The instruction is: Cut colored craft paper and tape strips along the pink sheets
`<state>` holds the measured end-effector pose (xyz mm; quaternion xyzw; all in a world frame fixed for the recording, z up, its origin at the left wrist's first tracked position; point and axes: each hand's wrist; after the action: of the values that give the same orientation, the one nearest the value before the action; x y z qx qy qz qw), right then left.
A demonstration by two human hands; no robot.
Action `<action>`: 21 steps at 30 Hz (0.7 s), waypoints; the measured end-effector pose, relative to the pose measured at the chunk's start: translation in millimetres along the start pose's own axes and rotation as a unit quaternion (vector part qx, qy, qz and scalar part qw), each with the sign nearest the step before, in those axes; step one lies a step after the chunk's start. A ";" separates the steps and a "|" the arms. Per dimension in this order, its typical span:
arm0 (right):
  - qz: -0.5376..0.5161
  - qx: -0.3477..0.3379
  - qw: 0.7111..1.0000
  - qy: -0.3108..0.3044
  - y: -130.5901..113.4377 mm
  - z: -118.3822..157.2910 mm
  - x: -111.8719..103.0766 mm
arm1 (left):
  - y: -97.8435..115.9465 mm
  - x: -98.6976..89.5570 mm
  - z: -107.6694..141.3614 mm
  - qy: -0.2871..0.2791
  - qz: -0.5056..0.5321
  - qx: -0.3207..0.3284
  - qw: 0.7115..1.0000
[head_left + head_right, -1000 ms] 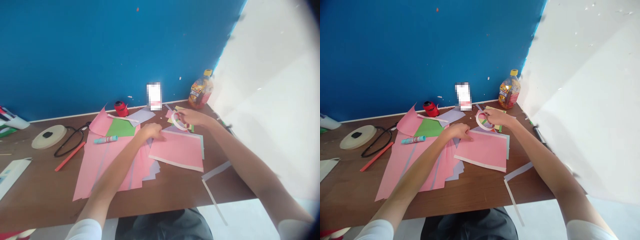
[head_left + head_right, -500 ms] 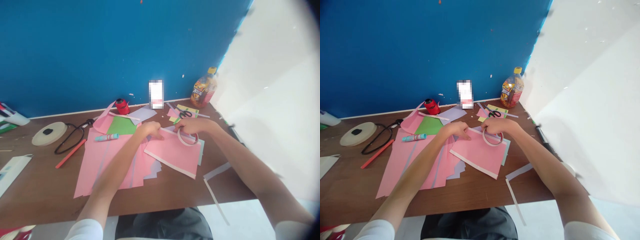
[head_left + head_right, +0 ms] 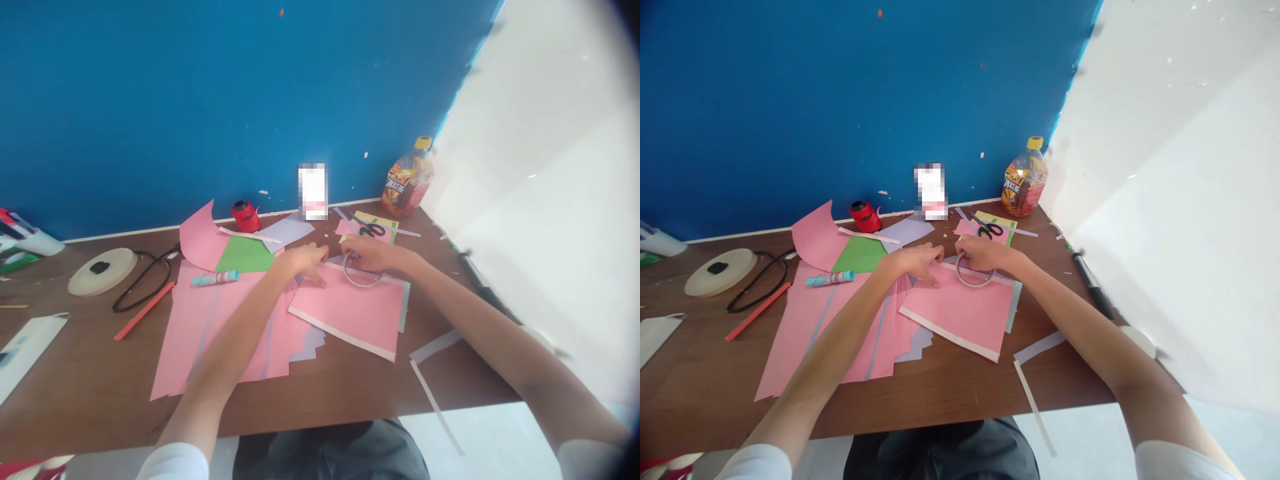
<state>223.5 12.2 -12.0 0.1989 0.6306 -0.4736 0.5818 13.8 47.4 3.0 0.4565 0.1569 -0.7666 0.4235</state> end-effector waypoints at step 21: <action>-0.121 0.157 0.974 -0.106 -2.7 1.4 -4.9 | -11.7 0.6 -5.9 0.001 -0.004 0.045 0.999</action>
<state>223.3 11.3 -6.3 0.1586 0.5024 -0.6520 0.5453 7.7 57.8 -2.4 0.4748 0.1244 -0.7742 0.3996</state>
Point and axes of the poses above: each hand's wrist, its own z-axis away from the middle knuckle, its own x-axis out of the palm, y = z × x, and after that the axes turned 1 degree about -z, right-handed
